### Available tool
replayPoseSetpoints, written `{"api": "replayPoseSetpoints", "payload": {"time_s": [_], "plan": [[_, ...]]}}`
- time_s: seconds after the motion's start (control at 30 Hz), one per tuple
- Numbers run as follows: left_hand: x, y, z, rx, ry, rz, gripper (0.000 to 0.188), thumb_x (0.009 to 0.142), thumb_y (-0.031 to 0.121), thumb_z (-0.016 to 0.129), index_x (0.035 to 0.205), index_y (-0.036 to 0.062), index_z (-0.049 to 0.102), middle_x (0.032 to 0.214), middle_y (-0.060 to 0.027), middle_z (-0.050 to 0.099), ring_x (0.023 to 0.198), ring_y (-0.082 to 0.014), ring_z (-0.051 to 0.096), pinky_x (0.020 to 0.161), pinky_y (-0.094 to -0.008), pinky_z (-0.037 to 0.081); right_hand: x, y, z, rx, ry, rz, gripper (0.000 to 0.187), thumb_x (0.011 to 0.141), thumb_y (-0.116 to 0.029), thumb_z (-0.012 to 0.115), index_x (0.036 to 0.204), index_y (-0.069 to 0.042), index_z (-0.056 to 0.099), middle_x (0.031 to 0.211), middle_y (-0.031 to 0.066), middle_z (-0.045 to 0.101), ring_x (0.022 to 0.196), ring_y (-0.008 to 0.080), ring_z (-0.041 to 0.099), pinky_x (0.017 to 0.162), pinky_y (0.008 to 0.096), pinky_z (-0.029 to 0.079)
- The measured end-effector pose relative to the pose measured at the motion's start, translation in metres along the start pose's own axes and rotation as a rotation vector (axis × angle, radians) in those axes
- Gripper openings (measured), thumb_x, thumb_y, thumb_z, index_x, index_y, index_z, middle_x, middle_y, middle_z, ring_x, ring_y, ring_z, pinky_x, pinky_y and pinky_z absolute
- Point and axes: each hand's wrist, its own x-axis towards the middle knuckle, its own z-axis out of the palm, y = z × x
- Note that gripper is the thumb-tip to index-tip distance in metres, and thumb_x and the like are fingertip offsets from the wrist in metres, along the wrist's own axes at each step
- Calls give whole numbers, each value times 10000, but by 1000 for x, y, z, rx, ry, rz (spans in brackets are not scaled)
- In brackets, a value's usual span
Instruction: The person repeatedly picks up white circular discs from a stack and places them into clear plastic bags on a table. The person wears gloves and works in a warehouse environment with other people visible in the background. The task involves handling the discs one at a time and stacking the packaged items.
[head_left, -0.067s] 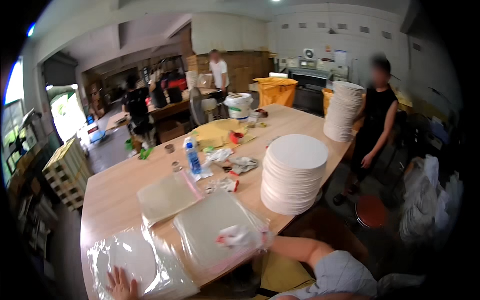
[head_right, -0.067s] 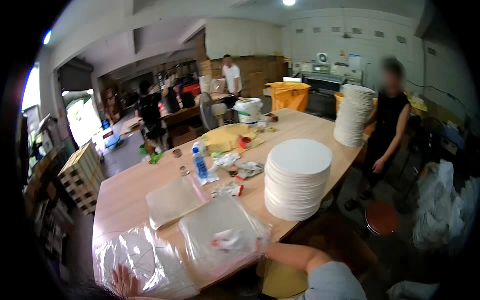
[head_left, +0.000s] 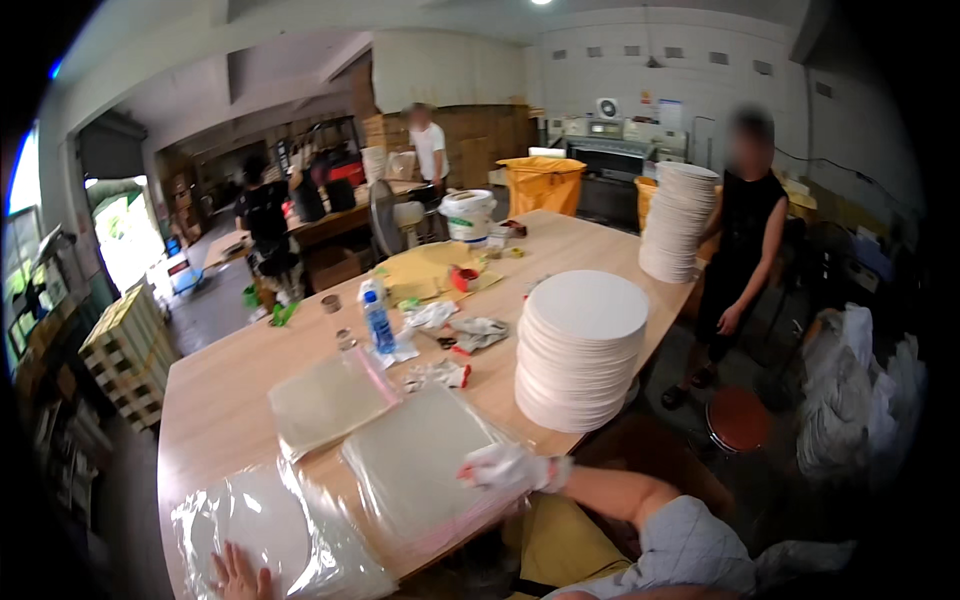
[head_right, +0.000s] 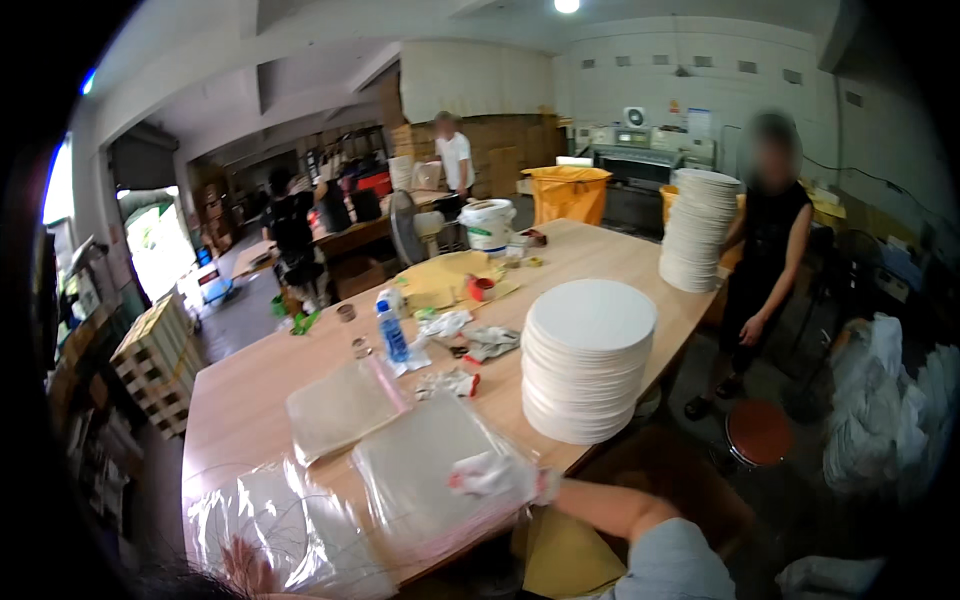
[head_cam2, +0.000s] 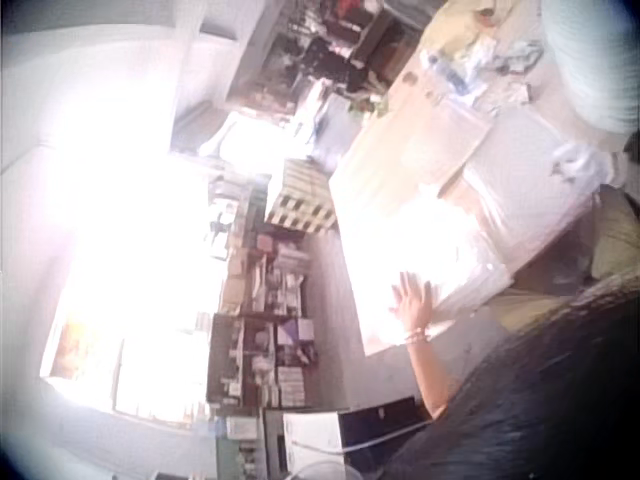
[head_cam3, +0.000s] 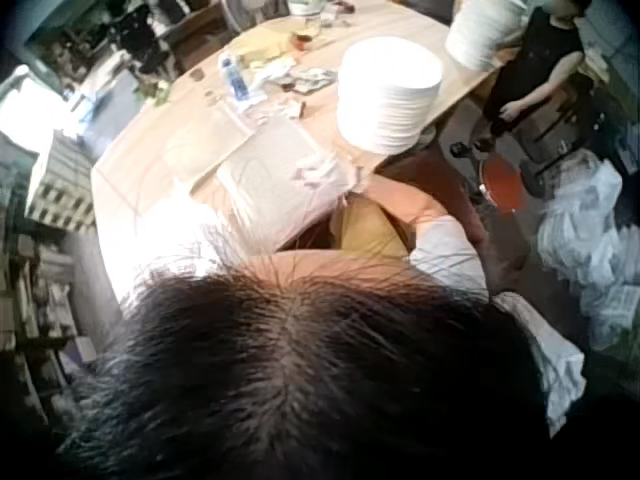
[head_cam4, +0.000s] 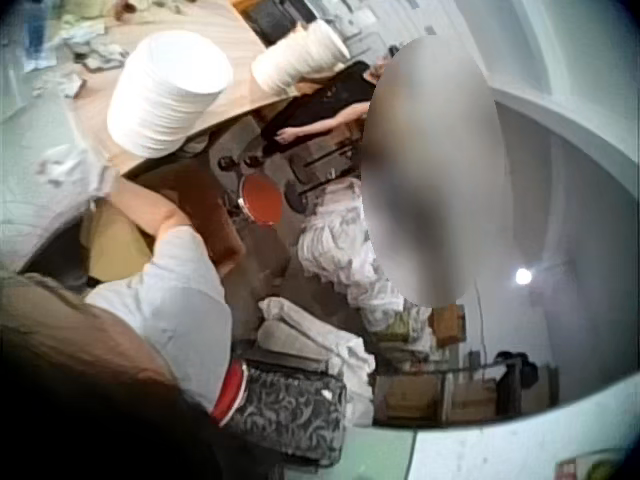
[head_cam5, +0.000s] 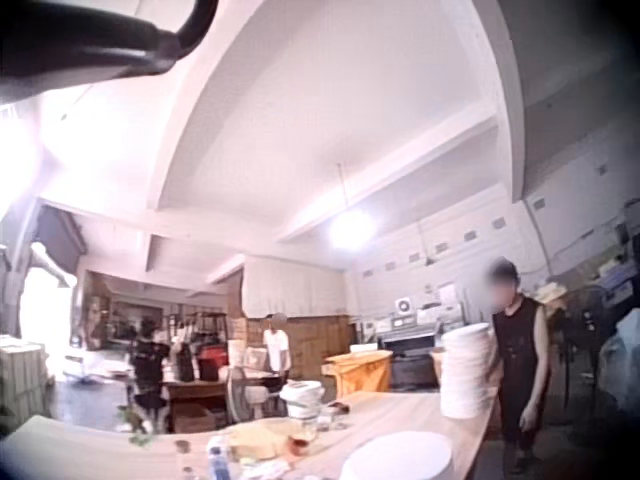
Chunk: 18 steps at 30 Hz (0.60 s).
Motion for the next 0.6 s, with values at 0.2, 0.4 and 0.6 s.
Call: {"api": "replayPoseSetpoints", "payload": {"time_s": [0.2,0.4,0.6], "plan": [[63,56,-75,-369,-42,-539,620,866,536,395,1230,37,449,1205,-136,529,1134,-322,478,1027,-541,191,-184,32,-163,196,1237,-3,81,836,-99,530,801,-49,582,625,14,558,540,103,533,495,241,456],[102,111,-102,-832,226,-280,482,873,419,460,1123,12,525,994,-126,627,919,-310,599,879,-476,411,-255,59,-269,704,1370,113,76,848,-118,477,884,-80,532,740,26,550,570,126,502,501,261,443],[123,131,-110,-878,77,-187,320,837,266,540,1039,19,572,904,-124,642,819,-297,620,761,-414,475,-229,46,-284,452,1240,388,170,829,-199,485,811,-41,546,698,38,520,618,170,502,605,370,463]]}}
